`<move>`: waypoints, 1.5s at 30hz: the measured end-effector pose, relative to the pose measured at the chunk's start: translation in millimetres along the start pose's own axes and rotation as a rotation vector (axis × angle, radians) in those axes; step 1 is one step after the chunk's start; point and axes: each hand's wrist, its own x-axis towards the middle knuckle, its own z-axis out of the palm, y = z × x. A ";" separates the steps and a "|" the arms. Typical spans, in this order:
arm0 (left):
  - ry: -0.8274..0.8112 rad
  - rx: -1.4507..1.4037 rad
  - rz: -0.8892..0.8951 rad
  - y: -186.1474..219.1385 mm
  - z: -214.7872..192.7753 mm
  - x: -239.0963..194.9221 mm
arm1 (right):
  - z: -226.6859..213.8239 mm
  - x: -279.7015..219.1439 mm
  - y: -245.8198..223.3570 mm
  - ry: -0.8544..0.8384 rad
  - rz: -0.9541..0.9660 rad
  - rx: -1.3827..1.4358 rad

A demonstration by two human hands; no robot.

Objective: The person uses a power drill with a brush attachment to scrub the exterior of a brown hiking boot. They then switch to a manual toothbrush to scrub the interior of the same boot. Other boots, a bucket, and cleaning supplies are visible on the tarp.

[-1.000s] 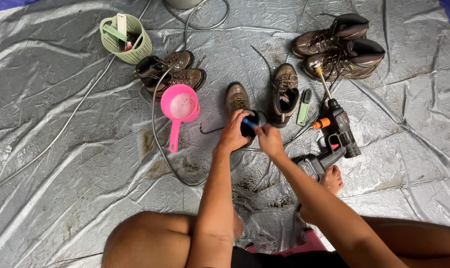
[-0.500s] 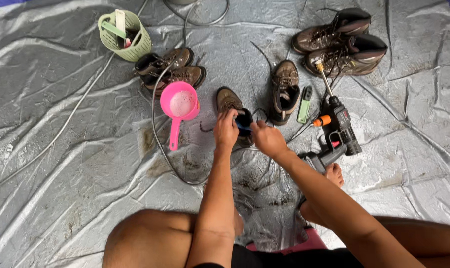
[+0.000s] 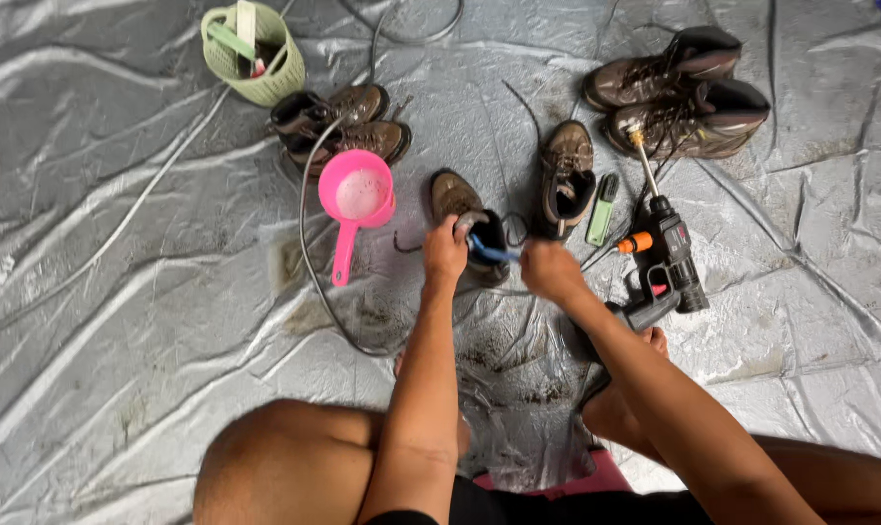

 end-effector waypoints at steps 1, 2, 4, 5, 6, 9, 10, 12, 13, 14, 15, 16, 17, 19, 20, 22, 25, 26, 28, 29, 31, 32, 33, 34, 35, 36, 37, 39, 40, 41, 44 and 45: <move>-0.014 0.004 -0.005 0.5 -1.8 -7.6 | 16.3 12.9 -5.1 -0.011 0.010 0.005; -0.012 0.009 0.013 2.2 -3.4 -15.1 | 32.0 25.4 -9.4 0.034 0.006 0.029; 0.012 0.005 0.048 10.4 -3.0 -6.2 | 23.4 41.0 -27.7 0.105 -0.008 0.046; 0.025 -0.012 0.048 6.8 -3.8 -7.0 | 10.8 30.1 -46.1 0.079 -0.002 0.062; 0.037 -0.030 0.048 2.4 -4.8 -7.6 | -1.2 19.3 -65.0 0.053 0.004 0.077; 0.051 -0.030 0.038 -5.9 4.1 -6.7 | -13.5 -15.6 -36.6 0.083 -0.243 -0.228; 0.056 -0.037 0.037 0.0 5.7 1.9 | -27.8 -17.9 -24.5 0.084 -0.246 -0.236; 0.056 -0.124 0.021 -2.7 2.1 -4.6 | -42.2 -39.2 -6.6 0.150 -0.315 -0.225; 0.053 -0.125 0.028 11.7 -13.1 -13.0 | -59.7 -38.4 -7.6 0.155 -0.310 -0.225; 0.043 -0.195 0.012 26.3 -29.2 -21.7 | -77.7 -38.2 -9.2 0.111 -0.250 -0.220; 0.053 -0.267 -0.004 41.1 -47.8 -24.4 | -98.6 -31.1 -12.7 0.075 -0.206 -0.218; 0.069 -0.268 0.003 45.2 -46.5 -19.3 | -119.4 -31.5 -18.1 0.088 -0.218 -0.222; 0.086 -0.223 0.011 43.7 -45.5 -24.9 | -135.3 -36.3 -25.1 0.039 -0.184 -0.135; 0.108 -0.175 0.010 34.5 -35.4 -30.9 | -159.2 -38.3 -41.1 -0.017 -0.158 -0.049; 0.160 -0.152 0.139 27.3 -26.4 -31.8 | -167.8 -36.1 -49.8 -0.004 -0.133 -0.061; 0.236 -0.125 0.258 16.2 -10.8 -23.5 | -178.9 -21.2 -70.4 0.008 -0.134 -0.080; 0.291 -0.128 0.337 4.8 10.5 -22.3 | -174.5 -3.0 -105.2 0.092 -0.263 -0.046; 0.291 -0.106 0.330 4.3 15.8 -24.0 | -172.5 1.9 -120.1 0.129 -0.312 -0.162; 0.300 -0.075 0.311 8.2 20.4 -25.0 | -177.3 9.1 -156.7 0.162 -0.376 -0.275; 0.315 -0.057 0.292 12.9 21.9 -27.4 | -183.1 10.5 -177.5 0.200 -0.419 -0.260; 0.327 -0.038 0.256 24.7 8.4 -35.8 | -166.2 32.0 -210.1 0.222 -0.467 -0.243; 0.305 -0.036 0.249 32.8 -6.9 -41.6 | -143.9 51.8 -221.7 0.270 -0.558 -0.267; 0.279 -0.039 0.256 44.7 -20.5 -43.0 | -124.9 72.7 -230.1 0.329 -0.639 -0.292; 0.272 -0.041 0.252 35.7 -9.4 -46.2 | -97.2 85.9 -226.1 0.322 -0.634 -0.292; 0.250 -0.074 0.216 24.2 -2.5 -40.8 | -71.6 104.2 -227.9 0.305 -0.641 -0.312; 0.228 -0.107 0.180 13.0 4.4 -35.4 | -46.2 122.4 -229.8 0.289 -0.648 -0.332; 0.226 -0.105 0.177 8.1 2.6 -33.4 | -33.4 126.3 -228.5 0.284 -0.649 -0.330; 0.283 -0.127 0.152 -0.3 2.9 -33.9 | -5.9 131.3 -220.7 0.280 -0.688 -0.413; 0.272 -0.127 0.148 -4.6 2.5 -35.9 | 3.3 134.1 -219.4 0.271 -0.681 -0.411; 0.317 -0.146 0.133 -7.9 2.0 -36.3 | 11.1 137.8 -218.2 0.266 -0.695 -0.410; 0.406 -0.178 0.097 -18.5 -4.0 -39.2 | 23.4 148.4 -220.0 0.184 -0.673 -0.331; 0.459 -0.192 0.082 -22.3 -8.1 -38.3 | 24.6 153.2 -223.3 0.116 -0.642 -0.255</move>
